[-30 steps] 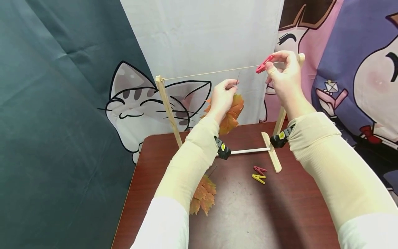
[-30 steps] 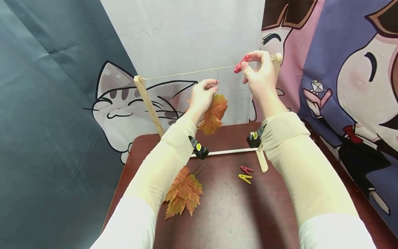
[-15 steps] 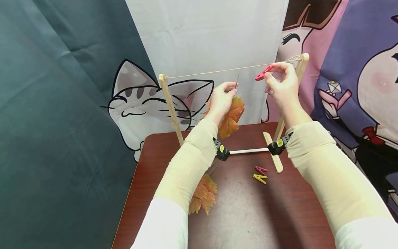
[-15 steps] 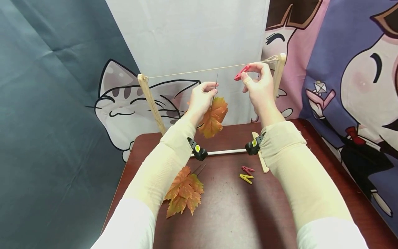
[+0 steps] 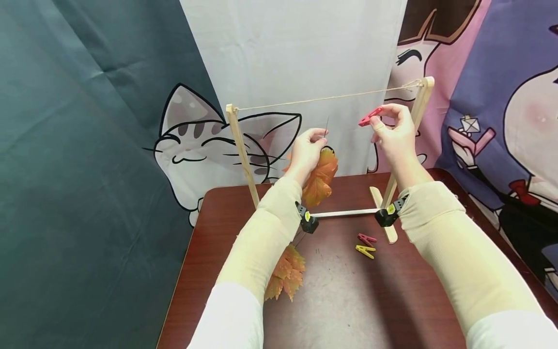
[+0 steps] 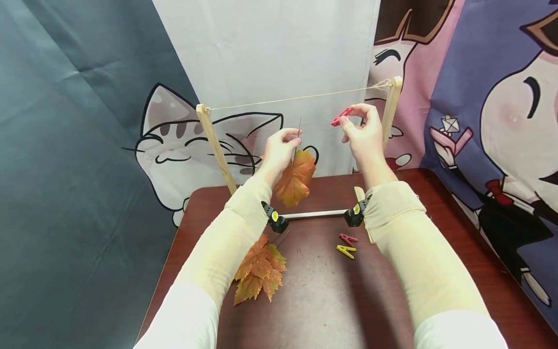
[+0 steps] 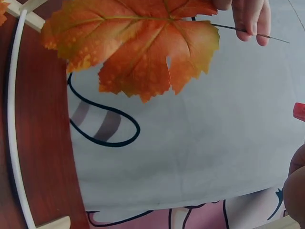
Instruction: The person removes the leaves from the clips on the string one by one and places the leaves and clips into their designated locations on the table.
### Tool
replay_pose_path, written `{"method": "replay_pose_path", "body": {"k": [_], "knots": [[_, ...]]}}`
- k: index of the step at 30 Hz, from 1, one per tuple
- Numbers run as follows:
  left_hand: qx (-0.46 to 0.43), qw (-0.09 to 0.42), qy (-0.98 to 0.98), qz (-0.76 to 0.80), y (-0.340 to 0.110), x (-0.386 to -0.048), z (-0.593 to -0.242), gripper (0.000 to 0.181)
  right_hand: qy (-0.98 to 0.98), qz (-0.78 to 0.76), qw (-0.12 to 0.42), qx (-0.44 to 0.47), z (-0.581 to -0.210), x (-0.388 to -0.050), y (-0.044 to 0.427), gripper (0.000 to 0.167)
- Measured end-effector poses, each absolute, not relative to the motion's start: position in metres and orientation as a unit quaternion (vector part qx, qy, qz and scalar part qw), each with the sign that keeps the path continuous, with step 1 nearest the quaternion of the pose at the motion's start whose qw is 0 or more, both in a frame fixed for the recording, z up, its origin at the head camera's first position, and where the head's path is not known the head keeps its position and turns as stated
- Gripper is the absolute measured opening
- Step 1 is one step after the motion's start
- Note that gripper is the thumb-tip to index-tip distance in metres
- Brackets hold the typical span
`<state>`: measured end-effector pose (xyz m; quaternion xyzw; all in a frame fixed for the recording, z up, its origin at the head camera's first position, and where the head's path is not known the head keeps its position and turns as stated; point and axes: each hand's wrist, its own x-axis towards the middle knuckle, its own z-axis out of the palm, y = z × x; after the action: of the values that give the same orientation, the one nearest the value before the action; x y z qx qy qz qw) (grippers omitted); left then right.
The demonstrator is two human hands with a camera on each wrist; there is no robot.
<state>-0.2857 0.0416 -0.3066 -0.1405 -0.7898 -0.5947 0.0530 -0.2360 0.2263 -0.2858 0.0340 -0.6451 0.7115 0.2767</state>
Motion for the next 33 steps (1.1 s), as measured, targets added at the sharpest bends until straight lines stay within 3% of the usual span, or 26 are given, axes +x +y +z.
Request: {"method": "replay_pose_path", "body": {"k": [33], "knots": [[-0.087, 0.043, -0.808, -0.581, 0.013, -0.283, -0.362, 0.020, -0.632, 0.748, 0.199, -0.037, -0.352, -0.234, 0.234, 0.032]]}}
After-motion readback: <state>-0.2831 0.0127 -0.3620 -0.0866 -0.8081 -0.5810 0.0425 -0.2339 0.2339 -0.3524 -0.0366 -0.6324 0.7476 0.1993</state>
